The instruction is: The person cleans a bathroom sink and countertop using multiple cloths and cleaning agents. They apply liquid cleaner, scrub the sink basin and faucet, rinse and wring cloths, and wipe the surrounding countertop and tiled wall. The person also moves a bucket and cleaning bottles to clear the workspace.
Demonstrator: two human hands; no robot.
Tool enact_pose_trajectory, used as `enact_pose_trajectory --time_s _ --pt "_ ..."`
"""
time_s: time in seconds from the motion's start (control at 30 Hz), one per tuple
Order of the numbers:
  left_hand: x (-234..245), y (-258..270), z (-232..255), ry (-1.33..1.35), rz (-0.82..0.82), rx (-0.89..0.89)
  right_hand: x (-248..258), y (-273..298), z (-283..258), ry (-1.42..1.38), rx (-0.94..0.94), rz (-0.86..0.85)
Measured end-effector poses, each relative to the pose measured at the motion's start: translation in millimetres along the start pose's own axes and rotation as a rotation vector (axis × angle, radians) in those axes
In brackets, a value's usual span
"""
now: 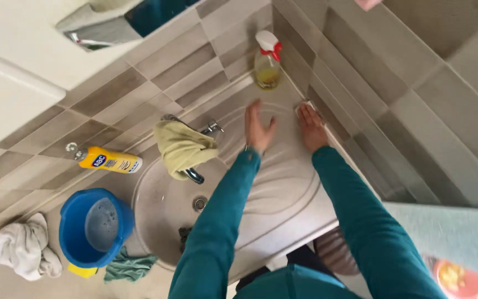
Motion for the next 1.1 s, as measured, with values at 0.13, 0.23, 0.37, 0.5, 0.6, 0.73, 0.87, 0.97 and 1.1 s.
enact_pose_trajectory --time_s 0.13,0.23,0.37,0.5,0.6,0.73,0.87,0.97,1.1 --pt "-45.4 -83.1 -78.6 -0.165 0.104 0.008 60.0 4.2 13.3 -0.407 -0.021 0.031" --pt "-64.4 -120.6 -107.2 -0.230 0.124 0.161 115.8 51.4 29.3 -0.508 -0.073 0.083" --pt "-106.6 -131.1 -172.7 0.601 0.228 0.586 146.8 112.3 43.7 -0.651 -0.155 -0.165" --pt "-159.9 -114.4 -241.0 1.472 0.382 1.017 153.8 113.6 44.1 -0.647 -0.171 -0.182" --pt "-66.6 -108.9 -147.4 -0.290 0.290 0.373 149.4 101.1 38.4 -0.620 -0.166 -0.152" --pt "-9.8 -31.9 -39.9 -0.028 0.449 0.119 124.8 57.0 18.9 -0.616 -0.097 -0.067" --pt "51.0 67.7 38.4 -0.487 0.309 0.241 84.7 -28.3 -3.5 -0.623 -0.054 0.069" --pt "95.7 134.0 102.8 -0.609 0.144 0.367 37.6 -100.6 -30.1 -0.667 -0.034 0.033" --pt "162.0 210.3 138.4 -0.233 0.014 0.858 -2.6 -193.5 -70.6 -0.688 -0.184 -0.281"
Point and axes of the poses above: each hand's wrist, its own y-axis away from the middle knuckle, its own x-axis out of the back of the hand, z = x × y, the point moved 8 cm from there along -y, towards the middle knuckle, and after that the axes turned 5 degrees about y, right-handed, at the moved point
